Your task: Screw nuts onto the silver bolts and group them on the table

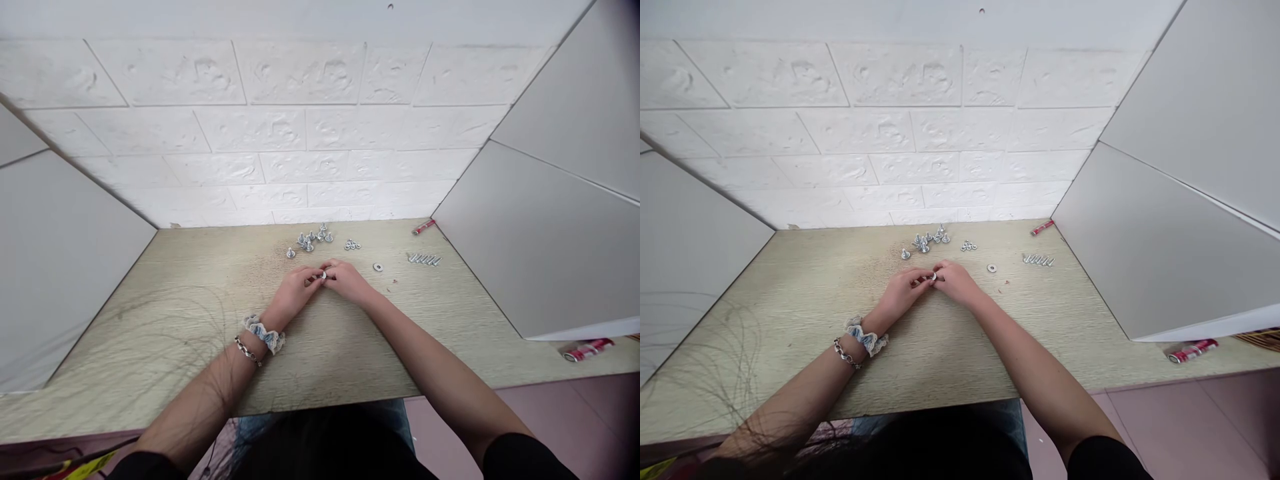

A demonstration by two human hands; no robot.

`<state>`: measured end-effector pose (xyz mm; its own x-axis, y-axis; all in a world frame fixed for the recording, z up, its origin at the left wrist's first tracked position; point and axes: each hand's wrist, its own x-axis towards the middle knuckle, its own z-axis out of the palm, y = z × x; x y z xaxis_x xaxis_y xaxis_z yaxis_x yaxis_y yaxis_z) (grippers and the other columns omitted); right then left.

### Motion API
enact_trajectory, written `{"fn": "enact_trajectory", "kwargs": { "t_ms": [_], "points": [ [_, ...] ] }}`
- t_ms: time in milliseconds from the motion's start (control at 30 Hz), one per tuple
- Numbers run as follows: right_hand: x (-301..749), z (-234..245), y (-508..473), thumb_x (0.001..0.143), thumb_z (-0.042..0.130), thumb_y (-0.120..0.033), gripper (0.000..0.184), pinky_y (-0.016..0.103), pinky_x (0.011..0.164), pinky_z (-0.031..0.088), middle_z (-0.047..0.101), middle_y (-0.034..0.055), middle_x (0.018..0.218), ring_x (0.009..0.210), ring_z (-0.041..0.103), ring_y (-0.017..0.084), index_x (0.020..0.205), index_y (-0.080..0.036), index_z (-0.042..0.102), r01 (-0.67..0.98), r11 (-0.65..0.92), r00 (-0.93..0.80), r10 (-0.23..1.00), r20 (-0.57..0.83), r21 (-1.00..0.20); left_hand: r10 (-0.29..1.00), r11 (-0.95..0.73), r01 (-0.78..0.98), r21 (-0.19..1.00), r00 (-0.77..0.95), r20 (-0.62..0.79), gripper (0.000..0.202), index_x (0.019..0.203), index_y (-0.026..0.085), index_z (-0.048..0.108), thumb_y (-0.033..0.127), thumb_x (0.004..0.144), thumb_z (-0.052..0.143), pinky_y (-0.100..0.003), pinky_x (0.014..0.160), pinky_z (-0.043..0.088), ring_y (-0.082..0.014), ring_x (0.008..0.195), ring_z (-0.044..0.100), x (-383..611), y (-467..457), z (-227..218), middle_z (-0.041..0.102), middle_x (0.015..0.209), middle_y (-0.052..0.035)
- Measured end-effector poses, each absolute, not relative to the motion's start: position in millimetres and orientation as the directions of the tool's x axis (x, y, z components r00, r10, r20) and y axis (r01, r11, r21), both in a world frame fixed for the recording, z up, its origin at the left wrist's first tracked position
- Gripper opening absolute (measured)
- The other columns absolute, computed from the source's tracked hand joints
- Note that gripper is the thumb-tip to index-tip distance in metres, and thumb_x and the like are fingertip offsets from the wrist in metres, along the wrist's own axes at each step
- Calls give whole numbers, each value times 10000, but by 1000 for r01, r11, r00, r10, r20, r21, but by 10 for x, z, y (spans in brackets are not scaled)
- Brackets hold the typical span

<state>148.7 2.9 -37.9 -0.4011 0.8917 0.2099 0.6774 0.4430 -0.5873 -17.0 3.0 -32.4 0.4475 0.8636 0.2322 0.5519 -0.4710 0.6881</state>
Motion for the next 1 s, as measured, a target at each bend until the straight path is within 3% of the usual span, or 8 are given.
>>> {"fn": "enact_trajectory", "kwargs": {
  "t_ms": [400, 667, 800, 1000],
  "points": [
    [1475, -398, 40, 767, 568, -147, 134, 273, 836, 413, 610, 67, 976, 888, 566, 152, 707, -159, 688, 696, 384, -354, 919, 176, -607, 751, -658, 601, 455, 572, 330, 264, 1000, 211, 643, 294, 881, 422, -269, 782, 469, -166, 875, 607, -183, -25, -279, 654, 1002, -41],
    [1547, -352, 88, 739, 512, -101, 186, 258, 846, 416, 621, 42, 990, 917, 567, 153, 719, -165, 685, 607, 388, -423, 897, 132, -693, 675, -732, 635, 248, 623, 396, 282, 1046, 206, 617, 291, 895, 394, -290, 829, 481, -178, 963, 599, -154, -32, -287, 605, 1138, -39],
    [1579, -342, 114, 727, 428, -53, 289, 247, 881, 402, 633, 19, 1005, 960, 561, 143, 750, -174, 689, 552, 345, -435, 896, 91, -759, 655, -746, 629, 218, 635, 409, 287, 1044, 188, 613, 287, 901, 385, -297, 835, 479, -178, 959, 602, -142, -30, -270, 617, 1117, -45],
    [1537, -363, 105, 725, 431, -72, 282, 248, 879, 407, 641, 23, 995, 959, 564, 149, 769, -169, 692, 571, 332, -397, 912, 100, -751, 662, -738, 645, 198, 635, 398, 293, 1046, 172, 605, 293, 905, 378, -286, 792, 486, -170, 910, 616, -147, -23, -271, 643, 1058, -49]
  ]
}}
